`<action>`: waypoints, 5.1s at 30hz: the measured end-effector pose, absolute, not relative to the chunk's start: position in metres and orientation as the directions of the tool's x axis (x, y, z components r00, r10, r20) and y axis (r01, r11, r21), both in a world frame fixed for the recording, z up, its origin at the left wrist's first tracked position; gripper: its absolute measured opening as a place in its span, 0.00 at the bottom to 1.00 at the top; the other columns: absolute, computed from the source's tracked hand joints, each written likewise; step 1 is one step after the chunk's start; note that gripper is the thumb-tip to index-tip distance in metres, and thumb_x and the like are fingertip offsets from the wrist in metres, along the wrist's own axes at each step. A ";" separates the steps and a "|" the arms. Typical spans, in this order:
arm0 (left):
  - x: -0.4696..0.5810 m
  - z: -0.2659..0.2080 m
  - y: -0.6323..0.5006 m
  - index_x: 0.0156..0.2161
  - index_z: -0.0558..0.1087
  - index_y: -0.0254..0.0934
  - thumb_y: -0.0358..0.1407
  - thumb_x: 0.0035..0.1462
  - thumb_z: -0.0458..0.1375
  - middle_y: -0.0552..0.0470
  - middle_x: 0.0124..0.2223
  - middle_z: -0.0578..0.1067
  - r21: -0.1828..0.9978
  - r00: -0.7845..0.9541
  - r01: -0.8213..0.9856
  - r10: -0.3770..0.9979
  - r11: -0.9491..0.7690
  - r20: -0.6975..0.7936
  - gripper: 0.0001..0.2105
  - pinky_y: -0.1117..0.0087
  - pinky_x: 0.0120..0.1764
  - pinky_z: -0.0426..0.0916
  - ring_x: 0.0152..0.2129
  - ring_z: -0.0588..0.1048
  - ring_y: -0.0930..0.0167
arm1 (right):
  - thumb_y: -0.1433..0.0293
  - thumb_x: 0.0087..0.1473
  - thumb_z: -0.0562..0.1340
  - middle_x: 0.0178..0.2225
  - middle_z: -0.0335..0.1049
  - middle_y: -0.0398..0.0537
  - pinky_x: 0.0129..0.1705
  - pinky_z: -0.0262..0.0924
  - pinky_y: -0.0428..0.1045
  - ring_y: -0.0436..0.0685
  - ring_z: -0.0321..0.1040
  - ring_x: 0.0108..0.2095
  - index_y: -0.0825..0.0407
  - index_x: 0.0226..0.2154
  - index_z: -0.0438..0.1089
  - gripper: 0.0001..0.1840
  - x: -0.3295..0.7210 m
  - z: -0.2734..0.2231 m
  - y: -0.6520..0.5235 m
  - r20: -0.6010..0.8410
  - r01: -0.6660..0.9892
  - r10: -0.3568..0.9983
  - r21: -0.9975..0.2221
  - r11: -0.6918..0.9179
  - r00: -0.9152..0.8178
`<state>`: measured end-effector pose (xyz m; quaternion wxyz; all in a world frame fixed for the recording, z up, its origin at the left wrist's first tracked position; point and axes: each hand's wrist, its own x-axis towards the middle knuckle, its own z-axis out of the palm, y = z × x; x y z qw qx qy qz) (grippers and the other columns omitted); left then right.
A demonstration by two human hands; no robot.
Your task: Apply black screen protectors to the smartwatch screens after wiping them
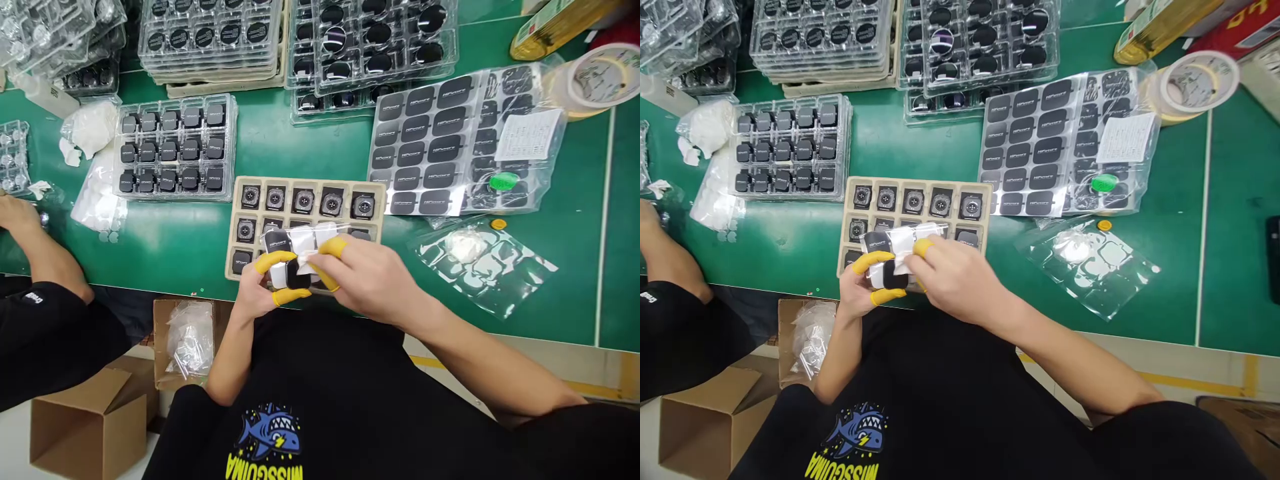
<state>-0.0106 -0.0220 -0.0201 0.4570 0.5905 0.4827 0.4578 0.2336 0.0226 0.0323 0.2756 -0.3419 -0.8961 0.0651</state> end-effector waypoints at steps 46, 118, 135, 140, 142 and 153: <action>-0.020 -0.034 -0.019 0.51 0.87 0.40 0.61 0.40 0.82 0.45 0.42 0.89 0.995 0.105 0.039 0.991 -0.088 0.084 0.37 0.60 0.41 0.85 0.37 0.88 0.59 | 0.76 0.73 0.56 0.35 0.75 0.48 0.32 0.56 0.52 0.57 0.68 0.33 0.47 0.44 0.79 0.16 0.257 0.075 0.051 0.225 0.273 0.447 -0.535 0.799 -0.866; -0.019 -0.026 -0.009 0.46 0.88 0.38 0.57 0.30 0.86 0.46 0.39 0.89 0.988 0.002 -0.083 0.991 -0.131 0.131 0.38 0.62 0.43 0.84 0.36 0.88 0.61 | 0.83 0.69 0.55 0.35 0.76 0.48 0.33 0.57 0.51 0.56 0.67 0.33 0.52 0.44 0.79 0.19 0.254 0.082 0.046 0.267 0.231 0.410 -0.515 0.825 -0.872; -0.008 -0.023 -0.016 0.48 0.88 0.41 0.57 0.31 0.86 0.47 0.40 0.89 0.979 -0.003 -0.177 0.995 -0.100 0.101 0.38 0.63 0.41 0.85 0.36 0.88 0.61 | 0.80 0.70 0.61 0.40 0.81 0.50 0.36 0.60 0.53 0.58 0.70 0.37 0.48 0.52 0.79 0.16 0.228 0.078 0.026 0.463 0.440 0.594 -0.403 0.802 -0.658; -0.014 -0.025 -0.015 0.48 0.89 0.41 0.57 0.33 0.86 0.47 0.41 0.89 0.975 -0.040 -0.157 0.987 -0.157 0.153 0.36 0.64 0.43 0.85 0.36 0.88 0.62 | 0.81 0.71 0.58 0.36 0.78 0.50 0.37 0.58 0.52 0.59 0.67 0.37 0.51 0.45 0.80 0.16 0.234 0.078 0.034 0.342 0.262 0.423 -0.428 0.865 -0.839; -0.018 -0.026 -0.015 0.47 0.89 0.41 0.57 0.32 0.86 0.47 0.40 0.89 0.969 -0.081 -0.150 0.979 -0.198 0.188 0.37 0.64 0.43 0.85 0.36 0.88 0.63 | 0.82 0.69 0.57 0.35 0.76 0.49 0.36 0.57 0.51 0.58 0.67 0.36 0.51 0.43 0.79 0.16 0.245 0.082 0.035 0.272 0.223 0.382 -0.473 0.853 -0.883; -0.015 -0.025 -0.016 0.46 0.89 0.41 0.60 0.30 0.85 0.48 0.38 0.88 0.972 -0.085 -0.138 0.980 -0.190 0.179 0.38 0.63 0.41 0.85 0.35 0.88 0.62 | 0.80 0.69 0.61 0.42 0.82 0.50 0.36 0.62 0.52 0.58 0.74 0.36 0.47 0.53 0.78 0.17 0.257 0.094 0.028 0.401 0.390 0.592 -0.480 0.786 -0.699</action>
